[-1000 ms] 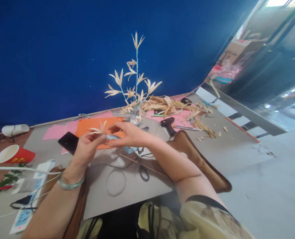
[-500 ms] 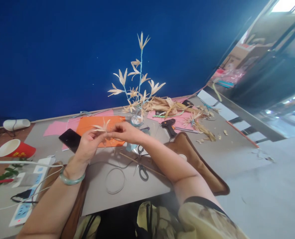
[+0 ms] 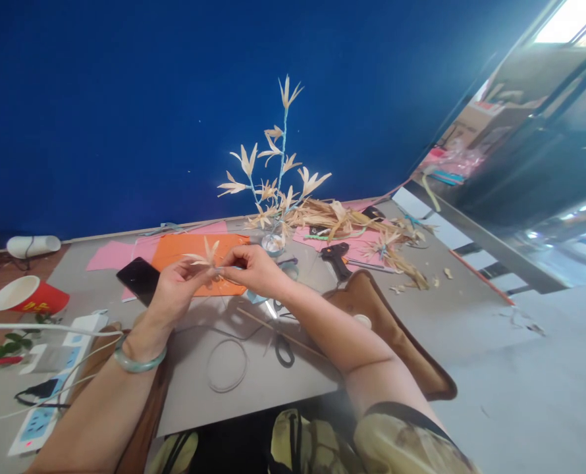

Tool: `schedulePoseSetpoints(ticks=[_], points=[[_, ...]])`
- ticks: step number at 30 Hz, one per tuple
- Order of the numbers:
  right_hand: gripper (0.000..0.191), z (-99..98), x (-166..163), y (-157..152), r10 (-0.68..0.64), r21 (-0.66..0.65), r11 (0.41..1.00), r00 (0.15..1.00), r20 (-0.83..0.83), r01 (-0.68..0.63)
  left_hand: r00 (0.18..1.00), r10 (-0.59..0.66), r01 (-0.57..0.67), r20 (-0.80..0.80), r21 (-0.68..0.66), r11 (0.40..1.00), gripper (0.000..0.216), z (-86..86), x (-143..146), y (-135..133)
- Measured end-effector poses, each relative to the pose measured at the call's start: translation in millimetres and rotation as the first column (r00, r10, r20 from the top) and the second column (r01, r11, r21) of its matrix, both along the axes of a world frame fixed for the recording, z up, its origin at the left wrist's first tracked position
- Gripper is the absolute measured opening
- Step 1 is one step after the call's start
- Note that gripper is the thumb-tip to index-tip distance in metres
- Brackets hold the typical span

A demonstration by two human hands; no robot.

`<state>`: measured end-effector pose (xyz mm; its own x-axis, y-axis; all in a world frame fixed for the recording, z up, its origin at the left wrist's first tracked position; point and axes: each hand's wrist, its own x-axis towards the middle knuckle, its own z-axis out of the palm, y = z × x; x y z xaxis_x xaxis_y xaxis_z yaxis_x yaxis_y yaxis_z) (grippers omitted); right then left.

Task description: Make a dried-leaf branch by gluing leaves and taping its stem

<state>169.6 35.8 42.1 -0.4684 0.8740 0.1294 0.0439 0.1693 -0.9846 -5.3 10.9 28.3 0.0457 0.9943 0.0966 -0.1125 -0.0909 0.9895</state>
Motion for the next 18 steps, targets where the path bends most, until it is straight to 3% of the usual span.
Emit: schedulePoseSetpoints(ticks=[6, 18], points=[[0.032, 0.6, -5.4, -6.4, -0.068, -0.023, 0.997, 0.998, 0.006, 0.068, 0.998, 0.033, -0.030, 0.045, -0.052, 0.998, 0.029, -6.0, -2.9, 2.1], [0.033, -4.8, -6.4, -5.4, -0.069, -0.041, 0.997, 0.997, 0.046, 0.071, 0.986, -0.080, 0.099, 0.143, -0.128, 0.987, 0.026, -2.1, -8.0, 2.4]])
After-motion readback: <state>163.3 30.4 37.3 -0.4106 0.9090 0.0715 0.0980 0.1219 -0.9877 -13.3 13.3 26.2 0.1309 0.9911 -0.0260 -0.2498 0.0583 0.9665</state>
